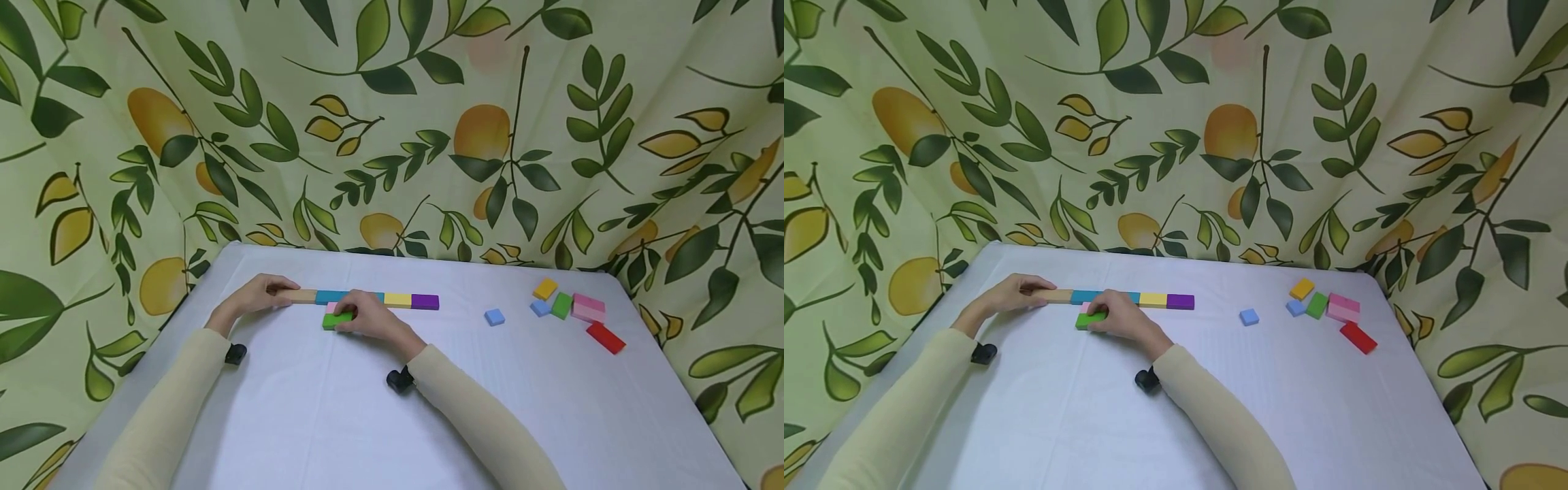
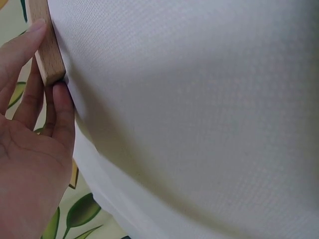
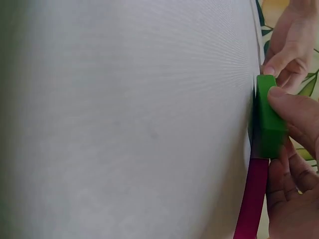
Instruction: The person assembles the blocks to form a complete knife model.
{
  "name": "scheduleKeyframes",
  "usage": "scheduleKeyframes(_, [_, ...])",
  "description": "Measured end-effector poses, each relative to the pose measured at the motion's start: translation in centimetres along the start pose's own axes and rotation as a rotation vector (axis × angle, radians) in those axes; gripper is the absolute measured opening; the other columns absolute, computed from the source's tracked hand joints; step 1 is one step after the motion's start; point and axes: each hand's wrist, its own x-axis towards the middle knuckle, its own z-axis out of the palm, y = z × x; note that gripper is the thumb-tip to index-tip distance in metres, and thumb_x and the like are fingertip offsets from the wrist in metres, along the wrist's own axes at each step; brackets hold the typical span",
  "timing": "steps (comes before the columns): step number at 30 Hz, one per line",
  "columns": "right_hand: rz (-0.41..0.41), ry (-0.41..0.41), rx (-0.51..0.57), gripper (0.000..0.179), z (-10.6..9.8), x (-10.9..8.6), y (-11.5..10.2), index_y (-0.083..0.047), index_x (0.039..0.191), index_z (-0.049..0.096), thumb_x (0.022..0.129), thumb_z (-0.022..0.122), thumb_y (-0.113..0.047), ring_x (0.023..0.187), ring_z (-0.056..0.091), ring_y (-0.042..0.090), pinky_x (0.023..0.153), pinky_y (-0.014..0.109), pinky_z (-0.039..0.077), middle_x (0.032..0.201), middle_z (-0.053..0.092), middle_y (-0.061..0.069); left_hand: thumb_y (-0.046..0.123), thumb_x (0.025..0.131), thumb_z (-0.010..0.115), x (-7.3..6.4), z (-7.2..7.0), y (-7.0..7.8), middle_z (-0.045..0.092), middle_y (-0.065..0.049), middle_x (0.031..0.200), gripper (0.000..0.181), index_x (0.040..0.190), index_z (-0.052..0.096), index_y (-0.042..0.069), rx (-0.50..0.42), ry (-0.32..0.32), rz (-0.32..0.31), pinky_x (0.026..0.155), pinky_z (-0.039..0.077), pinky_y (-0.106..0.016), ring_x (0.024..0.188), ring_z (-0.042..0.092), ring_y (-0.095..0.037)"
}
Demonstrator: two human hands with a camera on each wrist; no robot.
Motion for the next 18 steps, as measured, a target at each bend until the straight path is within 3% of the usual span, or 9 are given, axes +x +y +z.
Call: scheduleKeyframes(18, [0.029, -0.057, -0.013, 0.02, -0.77, 0.03, -0.36, -0.011, 0.109, 0.076, 0.091, 0.08, -0.014, 0.091, 0.056, 0.013, 0.081, 0.023, 0.048, 0.098, 0.063, -0.006, 0.002, 0.093, 0.073, 0.1, -0.14, 0.06, 0.064, -0.023, 0.127, 0.031, 0.124, 0.07, -0.002, -0.021, 0.006, 0.009, 0.099, 0.039, -0.052, 0.11, 0.055, -0.036])
